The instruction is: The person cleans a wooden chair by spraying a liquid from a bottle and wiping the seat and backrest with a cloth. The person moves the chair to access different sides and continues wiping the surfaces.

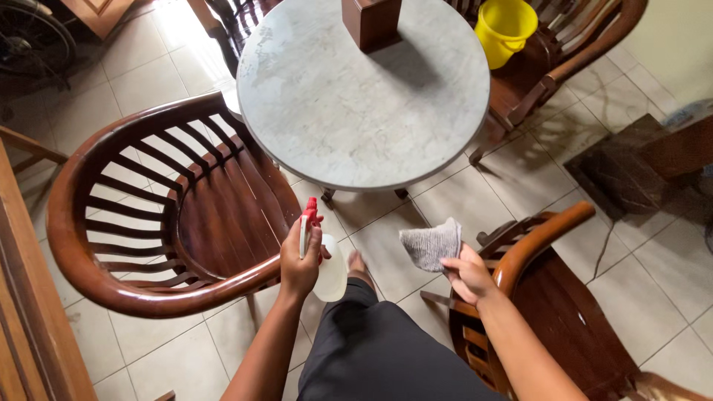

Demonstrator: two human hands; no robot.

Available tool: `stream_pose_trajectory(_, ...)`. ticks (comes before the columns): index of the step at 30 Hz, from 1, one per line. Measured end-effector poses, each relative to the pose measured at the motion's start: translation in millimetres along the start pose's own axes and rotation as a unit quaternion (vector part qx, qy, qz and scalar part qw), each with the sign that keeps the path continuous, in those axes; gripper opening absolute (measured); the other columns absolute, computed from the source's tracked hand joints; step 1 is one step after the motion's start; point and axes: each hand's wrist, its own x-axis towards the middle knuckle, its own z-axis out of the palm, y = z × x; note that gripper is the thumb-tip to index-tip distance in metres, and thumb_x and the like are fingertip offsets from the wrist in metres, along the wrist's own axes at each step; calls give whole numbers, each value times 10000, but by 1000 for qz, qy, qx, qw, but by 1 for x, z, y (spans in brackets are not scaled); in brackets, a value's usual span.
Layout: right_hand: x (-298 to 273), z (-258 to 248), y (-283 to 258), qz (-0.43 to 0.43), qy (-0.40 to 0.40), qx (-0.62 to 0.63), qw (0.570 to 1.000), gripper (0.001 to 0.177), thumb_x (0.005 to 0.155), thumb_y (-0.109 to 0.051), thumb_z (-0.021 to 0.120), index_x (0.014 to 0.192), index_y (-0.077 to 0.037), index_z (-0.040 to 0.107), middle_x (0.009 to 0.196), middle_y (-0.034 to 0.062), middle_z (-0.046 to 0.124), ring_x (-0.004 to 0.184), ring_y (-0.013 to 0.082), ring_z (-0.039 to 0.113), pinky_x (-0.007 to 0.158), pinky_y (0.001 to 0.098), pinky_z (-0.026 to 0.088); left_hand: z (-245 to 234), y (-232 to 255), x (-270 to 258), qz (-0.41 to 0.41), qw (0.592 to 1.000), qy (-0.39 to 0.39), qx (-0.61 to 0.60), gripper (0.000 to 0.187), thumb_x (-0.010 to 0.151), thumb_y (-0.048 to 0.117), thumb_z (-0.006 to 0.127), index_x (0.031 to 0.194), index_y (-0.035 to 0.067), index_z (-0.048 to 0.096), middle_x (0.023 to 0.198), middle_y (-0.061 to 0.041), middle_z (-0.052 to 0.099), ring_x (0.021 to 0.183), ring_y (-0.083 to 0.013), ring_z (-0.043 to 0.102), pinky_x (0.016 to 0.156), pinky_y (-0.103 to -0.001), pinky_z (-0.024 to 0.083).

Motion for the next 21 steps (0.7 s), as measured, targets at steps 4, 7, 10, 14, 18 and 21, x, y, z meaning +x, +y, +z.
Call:
stream_pose_trajectory(4,83,16,-40,12,6,-5,1000,472,977,6,505,1446,27,455,1315,159,628,1192,246,628,1041,391,518,16,-5,78,-9,1000,3,-25,413,1039,281,571,1284,-48,615,1016,-98,695,585,-100,604,534,-267,518)
stream_pose_trajectory(7,147,47,-78,-8,-12,-44,999,435,995,0,533,1420,66,472,1260,156,650,1133,237,647,991,386,539,33,-10,147,-20,1000,1,-12,437,1018,285,568,1310,-38,595,1105,-94,713,554,-99,596,515,-266,509)
stream_pose_trajectory(10,197,82,-120,-47,-10,-98,994,429,965,8,551,1389,50,500,1239,123,674,1123,205,666,990,360,549,51,-13,219,-13,999,-28,38,405,1066,260,584,1340,-32,640,906,-176,692,607,-109,616,570,-259,535)
stream_pose_trajectory(14,278,93,-178,-197,37,-372,907,414,956,-7,593,1369,-12,569,1192,149,731,1083,235,717,972,375,555,73,-30,307,139,990,-35,-14,446,1046,185,553,1415,-61,511,1311,-144,652,750,-127,633,595,-266,542)
stream_pose_trajectory(18,361,75,-174,-234,100,-666,701,436,974,-8,549,1390,-113,618,1211,212,710,1144,382,685,984,452,550,96,-54,359,137,990,6,21,423,1040,221,606,1376,-29,552,1092,-102,690,735,-142,666,670,-283,568)
stream_pose_trajectory(21,401,51,-136,-258,38,-687,678,608,867,85,475,1440,-109,538,1426,223,601,1150,438,641,967,488,525,108,-65,382,117,992,23,42,439,999,244,631,1362,1,579,1010,-97,693,742,-163,685,680,-307,587)
